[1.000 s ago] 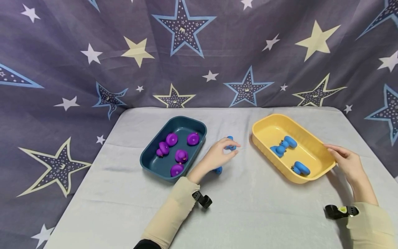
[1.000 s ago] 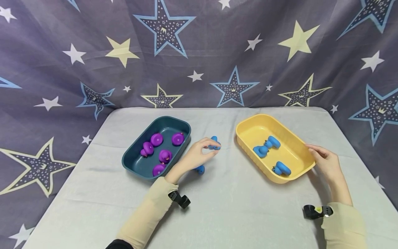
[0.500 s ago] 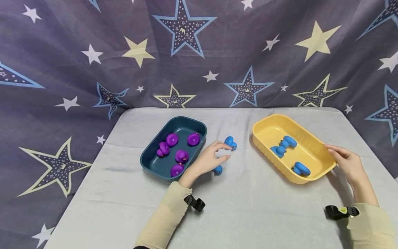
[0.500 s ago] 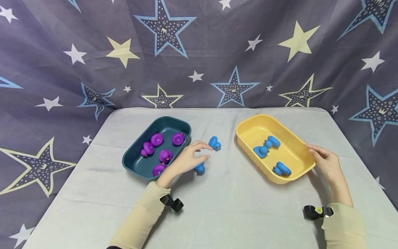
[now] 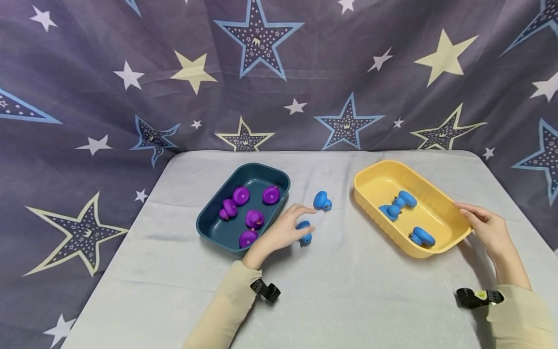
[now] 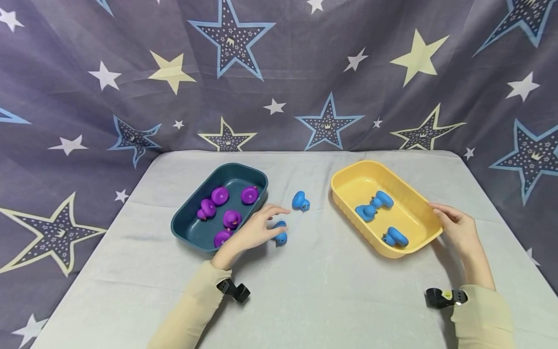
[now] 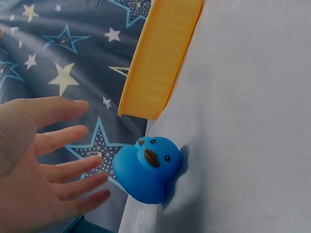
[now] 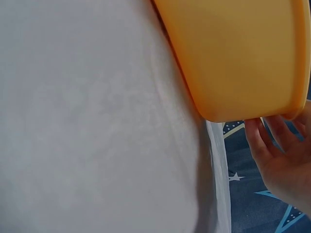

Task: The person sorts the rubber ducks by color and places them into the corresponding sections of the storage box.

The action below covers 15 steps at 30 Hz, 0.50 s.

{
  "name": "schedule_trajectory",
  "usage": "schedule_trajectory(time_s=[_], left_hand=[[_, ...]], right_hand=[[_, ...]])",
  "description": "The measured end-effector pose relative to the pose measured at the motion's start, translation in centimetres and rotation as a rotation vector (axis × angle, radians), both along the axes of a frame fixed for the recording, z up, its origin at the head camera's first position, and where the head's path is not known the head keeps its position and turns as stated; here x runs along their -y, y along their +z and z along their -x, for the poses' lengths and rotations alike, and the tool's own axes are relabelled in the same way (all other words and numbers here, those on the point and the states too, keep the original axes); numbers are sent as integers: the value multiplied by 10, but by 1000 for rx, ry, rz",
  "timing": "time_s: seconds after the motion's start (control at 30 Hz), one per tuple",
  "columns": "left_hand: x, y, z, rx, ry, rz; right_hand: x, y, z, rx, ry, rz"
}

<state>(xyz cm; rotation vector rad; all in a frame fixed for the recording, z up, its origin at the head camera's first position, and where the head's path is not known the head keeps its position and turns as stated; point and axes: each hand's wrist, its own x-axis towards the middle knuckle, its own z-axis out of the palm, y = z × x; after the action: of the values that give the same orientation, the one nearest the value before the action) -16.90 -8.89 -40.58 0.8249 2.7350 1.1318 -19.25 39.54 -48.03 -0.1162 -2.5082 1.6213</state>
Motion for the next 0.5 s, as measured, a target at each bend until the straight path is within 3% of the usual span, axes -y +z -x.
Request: schedule_trajectory(time_s=[0.23,0.5], left_hand=[[4,-6,-2,26,11,51],[8,-13,-2,57,20,50]], right_hand=[[-2,0,0,17,-13,-13],[2,3,-2,2,-5,-28]])
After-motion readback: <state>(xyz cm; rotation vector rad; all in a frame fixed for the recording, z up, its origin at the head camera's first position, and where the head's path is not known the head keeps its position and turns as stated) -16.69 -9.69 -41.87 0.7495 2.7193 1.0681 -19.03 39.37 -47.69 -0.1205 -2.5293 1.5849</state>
